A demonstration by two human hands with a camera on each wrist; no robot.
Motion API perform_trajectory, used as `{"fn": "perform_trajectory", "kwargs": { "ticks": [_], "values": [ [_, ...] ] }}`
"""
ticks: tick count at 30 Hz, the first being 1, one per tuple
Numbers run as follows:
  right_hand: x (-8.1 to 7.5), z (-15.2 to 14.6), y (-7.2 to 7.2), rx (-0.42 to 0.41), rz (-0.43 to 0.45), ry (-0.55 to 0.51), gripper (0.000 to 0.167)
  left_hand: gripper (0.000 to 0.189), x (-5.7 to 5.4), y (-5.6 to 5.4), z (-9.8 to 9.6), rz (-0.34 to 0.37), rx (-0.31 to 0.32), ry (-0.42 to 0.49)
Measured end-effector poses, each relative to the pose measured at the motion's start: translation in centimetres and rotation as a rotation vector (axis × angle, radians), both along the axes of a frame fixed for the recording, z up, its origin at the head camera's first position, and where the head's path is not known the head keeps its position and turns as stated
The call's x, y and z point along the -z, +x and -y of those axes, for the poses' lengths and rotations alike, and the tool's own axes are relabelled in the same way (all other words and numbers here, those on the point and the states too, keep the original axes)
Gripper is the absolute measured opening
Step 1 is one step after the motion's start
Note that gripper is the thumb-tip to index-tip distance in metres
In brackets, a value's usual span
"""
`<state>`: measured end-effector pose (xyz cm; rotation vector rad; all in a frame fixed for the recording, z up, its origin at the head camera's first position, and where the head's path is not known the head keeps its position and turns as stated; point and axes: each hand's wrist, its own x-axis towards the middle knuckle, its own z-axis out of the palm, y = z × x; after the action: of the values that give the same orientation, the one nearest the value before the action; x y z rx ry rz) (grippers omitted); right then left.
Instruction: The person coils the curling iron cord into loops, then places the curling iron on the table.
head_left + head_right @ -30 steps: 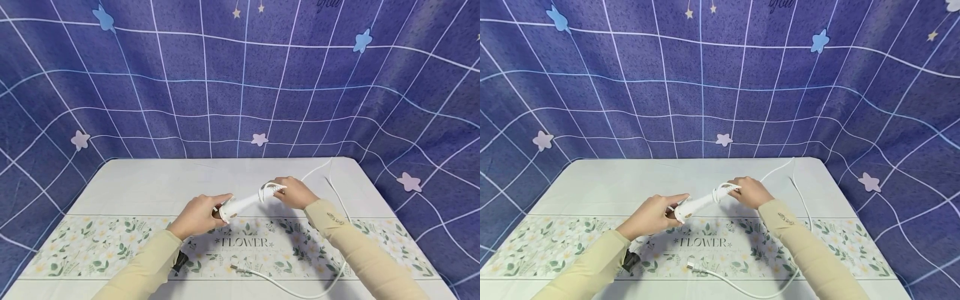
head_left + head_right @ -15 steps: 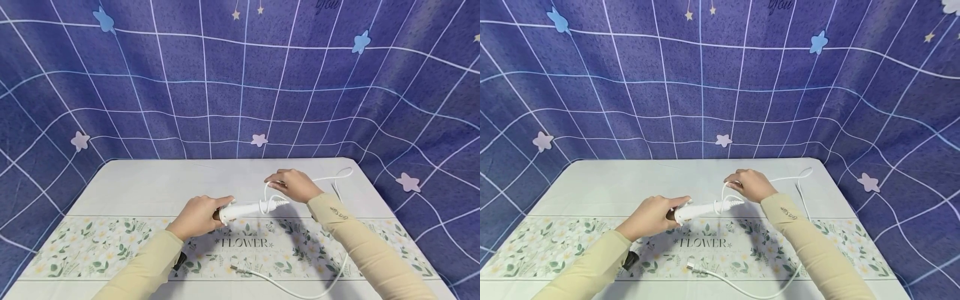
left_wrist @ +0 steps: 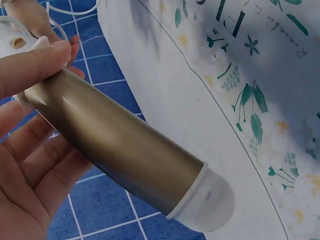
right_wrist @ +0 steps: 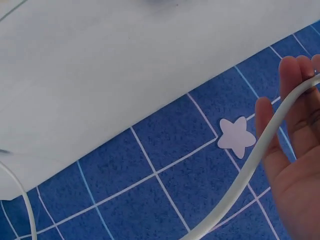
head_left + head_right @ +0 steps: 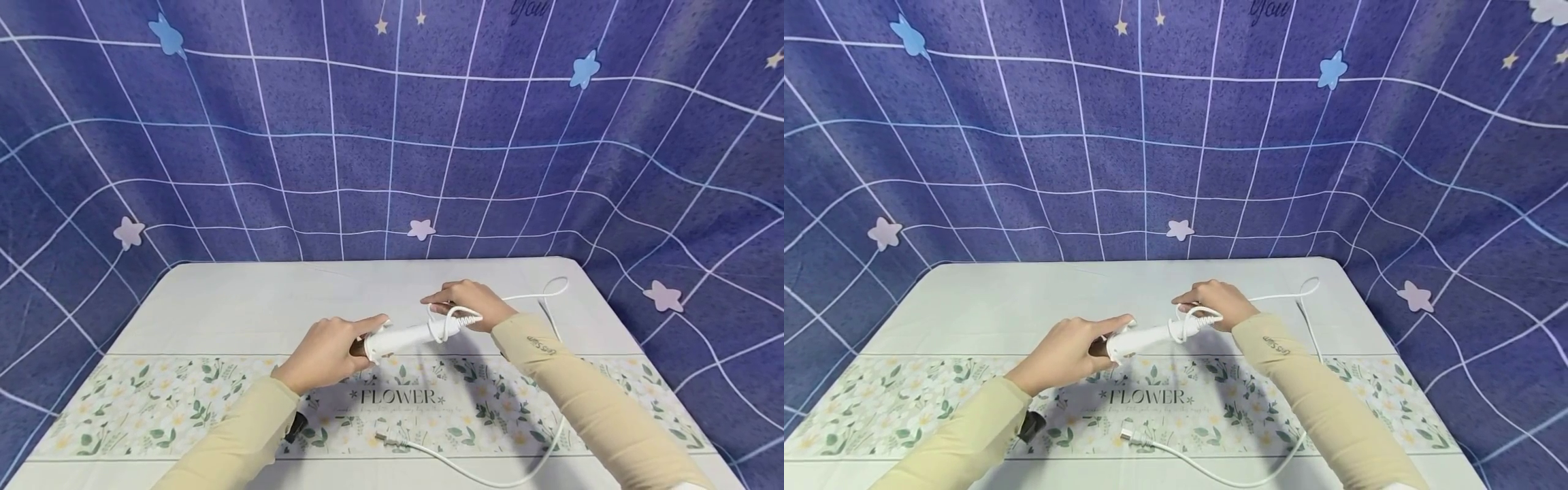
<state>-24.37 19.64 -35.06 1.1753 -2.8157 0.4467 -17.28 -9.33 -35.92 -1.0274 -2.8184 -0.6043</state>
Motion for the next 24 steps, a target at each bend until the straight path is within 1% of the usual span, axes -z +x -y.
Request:
{"fn": "perform_trajectory", "kwargs": {
  "ticks": [2,6,10,14,18,21,24],
  "values": [
    [0.0,0.0,-0.1,0.007,0.009,0.015,0.027,0.071,0.0,0.0,0.2,-0.022,0.013,-0.014],
    [-0.5,0.0,-0.4,0.049,0.012,0.044,0.027,0.069,0.0,0.1,0.6,-0.091,0.064,-0.073],
    [-1.2,0.0,-0.6,0.055,-0.009,0.039,0.028,0.067,0.0,0.1,0.6,-0.109,0.078,-0.098],
    [-1.7,0.2,-0.8,0.045,-0.07,0.051,0.027,0.067,-0.1,0.0,0.3,-0.119,0.058,-0.113],
    [-2.0,0.4,-0.8,0.036,-0.134,0.053,0.026,0.065,0.0,-0.1,-0.1,-0.142,0.017,-0.143],
    [-2.2,0.8,-0.7,0.018,-0.182,0.025,0.023,0.064,0.1,-0.1,-0.4,-0.156,-0.009,-0.168],
    [-2.4,1.1,-0.6,-0.001,-0.236,-0.014,0.017,0.064,0.3,-0.1,-0.7,-0.155,-0.03,-0.182]
  ]
}}
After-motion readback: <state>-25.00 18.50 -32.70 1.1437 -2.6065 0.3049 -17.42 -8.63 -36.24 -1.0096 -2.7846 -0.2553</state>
